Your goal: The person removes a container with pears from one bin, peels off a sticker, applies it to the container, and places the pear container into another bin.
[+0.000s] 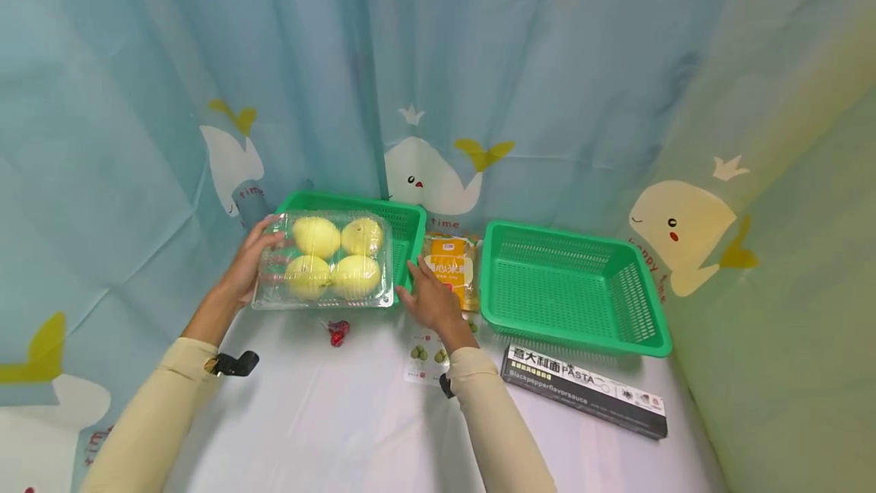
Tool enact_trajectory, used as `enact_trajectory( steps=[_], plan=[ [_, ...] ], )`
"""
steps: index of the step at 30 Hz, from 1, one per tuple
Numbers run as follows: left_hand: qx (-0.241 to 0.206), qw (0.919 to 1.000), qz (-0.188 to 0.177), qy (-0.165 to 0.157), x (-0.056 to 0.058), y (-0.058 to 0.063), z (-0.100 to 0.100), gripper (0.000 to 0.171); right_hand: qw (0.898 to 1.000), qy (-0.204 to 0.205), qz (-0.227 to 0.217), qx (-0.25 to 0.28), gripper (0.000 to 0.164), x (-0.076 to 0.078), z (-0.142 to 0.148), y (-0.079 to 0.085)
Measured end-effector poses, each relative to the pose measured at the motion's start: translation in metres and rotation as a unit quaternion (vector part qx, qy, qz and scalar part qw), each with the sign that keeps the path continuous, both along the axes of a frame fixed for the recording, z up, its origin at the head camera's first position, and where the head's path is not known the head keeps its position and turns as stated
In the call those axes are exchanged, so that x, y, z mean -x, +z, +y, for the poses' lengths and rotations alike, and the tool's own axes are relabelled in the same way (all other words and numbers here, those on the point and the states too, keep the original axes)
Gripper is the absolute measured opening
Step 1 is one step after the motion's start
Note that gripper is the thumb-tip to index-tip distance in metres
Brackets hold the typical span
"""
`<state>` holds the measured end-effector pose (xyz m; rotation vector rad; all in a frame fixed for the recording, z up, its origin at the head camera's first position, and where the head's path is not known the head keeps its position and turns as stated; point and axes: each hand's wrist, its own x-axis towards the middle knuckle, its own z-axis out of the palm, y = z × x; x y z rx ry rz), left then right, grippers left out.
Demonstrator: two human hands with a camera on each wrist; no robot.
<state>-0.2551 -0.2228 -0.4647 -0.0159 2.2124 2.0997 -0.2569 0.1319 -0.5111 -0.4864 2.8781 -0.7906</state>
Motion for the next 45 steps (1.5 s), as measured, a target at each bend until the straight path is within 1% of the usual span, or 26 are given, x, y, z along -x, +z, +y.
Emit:
enact_trajectory(
  steps=[2,4,7,10,12,15,18,21,24,27,29,32,35,38,39,43,45],
  plan=[
    [-0.007,1.0,-0.003,-0.006,-0.017,-0.005,0.003,0.067,1.0,0.005,0.002,-0.012,0.068,0.002,0.003,0.003],
    [-0.015,0.9997,-0.01,-0.013,-0.034,-0.014,0.007,0.066,1.0,0.012,0.009,-0.019,0.066,0.003,0.006,0.004],
    [-0.028,0.999,-0.022,-0.025,-0.058,-0.031,0.018,0.064,0.999,0.025,0.019,-0.017,0.064,0.005,0.011,0.006],
    [-0.034,0.9979,-0.033,-0.044,-0.079,-0.049,0.031,0.064,0.999,0.041,0.021,-0.01,0.064,0.006,0.016,0.008],
    [-0.034,0.997,-0.041,-0.057,-0.09,-0.061,0.041,0.063,0.999,0.047,0.016,-0.005,0.066,0.007,0.019,0.01],
    [-0.04,0.9948,-0.06,-0.073,-0.103,-0.08,0.053,0.064,0.999,0.051,0.0,-0.002,0.069,0.007,0.021,0.012],
    [-0.046,0.9935,-0.075,-0.072,-0.114,-0.097,0.064,0.064,0.999,0.054,-0.009,-0.005,0.07,0.007,0.022,0.012],
    [-0.052,0.9933,-0.077,-0.069,-0.124,-0.108,0.074,0.064,0.998,0.054,-0.013,-0.007,0.071,0.007,0.022,0.012],
    [-0.068,0.9912,-0.09,-0.07,-0.132,-0.117,0.081,0.062,0.998,0.052,-0.015,-0.01,0.07,0.007,0.023,0.012],
    [-0.078,0.9893,-0.101,-0.071,-0.136,-0.124,0.087,0.062,0.999,0.05,-0.015,-0.01,0.07,0.007,0.023,0.013],
    [-0.077,0.9887,-0.108,-0.069,-0.138,-0.129,0.091,0.061,0.999,0.049,-0.014,-0.011,0.071,0.007,0.023,0.014],
    [-0.061,0.9903,-0.107,-0.066,-0.14,-0.133,0.096,0.061,0.999,0.048,-0.017,-0.013,0.071,0.007,0.022,0.013],
    [-0.03,0.9922,-0.099,-0.071,-0.142,-0.135,0.098,0.064,0.999,0.045,-0.016,-0.011,0.071,0.006,0.022,0.012],
    [0.021,0.9932,-0.081,-0.082,-0.145,-0.133,0.097,0.066,0.999,0.046,-0.015,-0.013,0.071,0.006,0.022,0.011],
    [0.042,0.993,-0.07,-0.086,-0.146,-0.131,0.097,0.067,0.999,0.047,-0.014,-0.013,0.072,0.006,0.021,0.011],
    [0.122,0.9876,-0.029,-0.094,-0.144,-0.123,0.094,0.063,0.999,0.048,-0.008,-0.009,0.071,0.006,0.022,0.01],
    [0.15,0.9838,-0.016,-0.096,-0.142,-0.12,0.093,0.062,0.999,0.044,-0.006,-0.001,0.071,0.005,0.022,0.009]
  ],
)
